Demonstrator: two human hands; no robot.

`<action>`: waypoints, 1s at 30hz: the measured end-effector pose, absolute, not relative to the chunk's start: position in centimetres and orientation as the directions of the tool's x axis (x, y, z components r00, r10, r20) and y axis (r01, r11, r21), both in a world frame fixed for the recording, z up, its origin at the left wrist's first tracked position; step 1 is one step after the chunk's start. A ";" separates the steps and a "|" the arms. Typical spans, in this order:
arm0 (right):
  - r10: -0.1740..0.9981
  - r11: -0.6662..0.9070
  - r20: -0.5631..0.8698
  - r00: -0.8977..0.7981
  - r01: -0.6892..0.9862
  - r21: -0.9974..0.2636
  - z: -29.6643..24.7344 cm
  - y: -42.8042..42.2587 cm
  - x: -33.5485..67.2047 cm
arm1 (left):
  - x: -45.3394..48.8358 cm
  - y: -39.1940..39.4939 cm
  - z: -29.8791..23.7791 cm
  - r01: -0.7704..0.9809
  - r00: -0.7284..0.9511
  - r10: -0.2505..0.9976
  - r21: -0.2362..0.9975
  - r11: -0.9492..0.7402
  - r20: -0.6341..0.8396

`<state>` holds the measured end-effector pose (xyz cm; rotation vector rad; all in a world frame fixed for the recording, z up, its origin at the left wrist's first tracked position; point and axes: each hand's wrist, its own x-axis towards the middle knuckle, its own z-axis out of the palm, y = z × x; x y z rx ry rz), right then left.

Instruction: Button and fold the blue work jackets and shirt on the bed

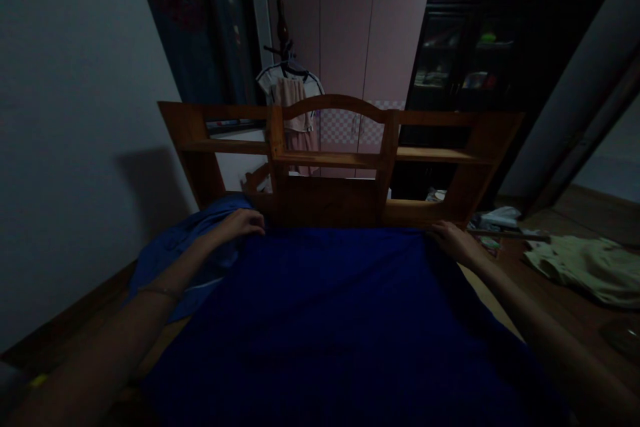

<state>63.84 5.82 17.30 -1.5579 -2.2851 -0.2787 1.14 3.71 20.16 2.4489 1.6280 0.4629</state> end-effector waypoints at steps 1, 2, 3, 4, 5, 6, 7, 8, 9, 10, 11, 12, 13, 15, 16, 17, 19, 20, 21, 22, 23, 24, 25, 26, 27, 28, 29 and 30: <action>0.846 0.359 0.421 -0.327 0.933 0.002 17.7 5.8 63.6 | 1.0 3.9 20.5 0.875 0.338 0.920 0.295 -0.384 0.196; 0.838 0.347 0.436 -0.330 0.937 0.041 18.1 5.7 63.3 | 1.0 4.0 20.8 0.883 0.320 0.920 0.280 -0.376 0.226; 0.833 0.333 0.443 -0.333 0.940 0.081 18.4 5.6 62.9 | 1.2 4.1 21.1 0.895 0.299 0.918 0.258 -0.365 0.261; 0.833 0.311 0.441 -0.335 0.942 0.128 18.7 5.6 62.5 | 1.5 4.0 21.2 0.911 0.273 0.916 0.226 -0.345 0.295; 0.836 0.287 0.432 -0.338 0.941 0.180 18.8 5.6 61.9 | 1.9 4.0 21.2 0.933 0.239 0.914 0.182 -0.310 0.329; 0.841 0.267 0.419 -0.343 0.936 0.230 18.8 5.5 61.4 | 2.6 3.8 21.0 0.956 0.200 0.911 0.133 -0.262 0.361; 0.844 0.251 0.408 -0.349 0.928 0.274 18.7 5.5 60.7 | 3.4 3.6 20.7 0.974 0.160 0.905 0.086 -0.210 0.393; 0.845 0.242 0.399 -0.356 0.920 0.308 18.5 5.4 60.0 | 4.4 3.3 20.2 0.986 0.124 0.897 0.047 -0.159 0.425; 0.844 0.239 0.395 -0.363 0.914 0.328 18.2 5.3 59.1 | 5.5 3.0 19.6 0.993 0.095 0.886 0.021 -0.118 0.453; 0.839 0.243 0.398 -0.372 0.909 0.338 17.9 5.1 58.2 | 6.8 2.7 19.1 0.995 0.079 0.876 0.008 -0.095 0.476; 0.832 0.249 0.403 -0.381 0.906 0.343 17.7 4.6 57.2 | 8.3 2.4 18.6 0.996 0.075 0.866 0.004 -0.088 0.494; 0.822 0.255 0.414 -0.391 0.903 0.346 17.7 4.0 56.0 | 10.0 2.0 18.1 0.996 0.081 0.859 0.000 -0.093 0.505; 0.809 0.263 0.433 -0.399 0.903 0.339 17.7 3.0 54.7 | 11.8 1.6 17.8 0.994 0.097 0.851 -0.006 -0.110 0.516; 0.760 0.305 0.500 -0.416 0.907 0.290 18.2 -0.2 51.8 | 15.9 0.7 17.3 0.982 0.173 0.828 -0.026 -0.189 0.533; 0.725 0.343 0.546 -0.419 0.908 0.242 18.5 -2.3 50.3 | 18.0 0.2 17.1 0.957 0.256 0.792 -0.031 -0.287 0.554; 0.696 0.393 0.574 -0.431 0.898 0.199 18.7 -4.8 48.8 | 20.1 -0.4 16.8 0.915 0.356 0.750 -0.044 -0.402 0.557; 0.655 0.521 0.556 -0.512 0.839 0.158 18.5 -10.2 46.5 | 23.7 -1.4 15.8 0.806 0.530 0.673 -0.062 -0.588 0.516; 0.640 0.581 0.520 -0.566 0.799 0.156 17.9 -12.9 45.7 | 25.1 -1.6 15.2 0.755 0.597 0.649 -0.058 -0.653 0.471; 0.609 0.637 0.487 -0.625 0.752 0.169 17.0 -15.2 45.2 | 26.1 -1.6 14.4 0.724 0.635 0.641 -0.042 -0.689 0.430; 0.570 0.683 0.459 -0.682 0.703 0.196 15.9 -17.1 44.9 | 26.7 -1.4 13.6 0.713 0.650 0.652 -0.016 -0.701 0.391; 0.528 0.706 0.457 -0.716 0.669 0.232 14.5 -18.6 44.8 | 27.0 -0.9 12.8 0.723 0.642 0.681 0.017 -0.690 0.354; 0.483 0.698 0.497 -0.721 0.659 0.279 13.1 -19.6 44.8 | 26.9 -0.2 12.1 0.751 0.611 0.724 0.053 -0.658 0.320; 0.476 0.658 0.536 -0.697 0.687 0.309 11.7 -20.3 45.0 | 26.7 0.6 11.6 0.787 0.567 0.771 0.085 -0.611 0.289; 0.465 0.628 0.565 -0.682 0.703 0.332 10.5 -20.6 45.2 | 26.3 1.5 11.3 0.822 0.518 0.814 0.110 -0.559 0.264; 0.458 0.604 0.585 -0.669 0.717 0.348 9.5 -20.7 45.4 | 25.9 2.5 11.1 0.850 0.472 0.846 0.128 -0.512 0.248; 0.457 0.587 0.597 -0.660 0.728 0.354 8.8 -20.7 45.6 | 25.4 3.4 11.2 0.865 0.443 0.863 0.137 -0.482 0.242; 0.454 0.581 0.603 -0.656 0.731 0.357 8.3 -20.7 45.7 | 25.1 4.1 11.4 0.874 0.425 0.873 0.144 -0.465 0.239; 0.452 0.578 0.609 -0.652 0.734 0.357 7.9 -20.6 45.8 | 24.8 4.8 11.7 0.878 0.415 0.878 0.148 -0.455 0.238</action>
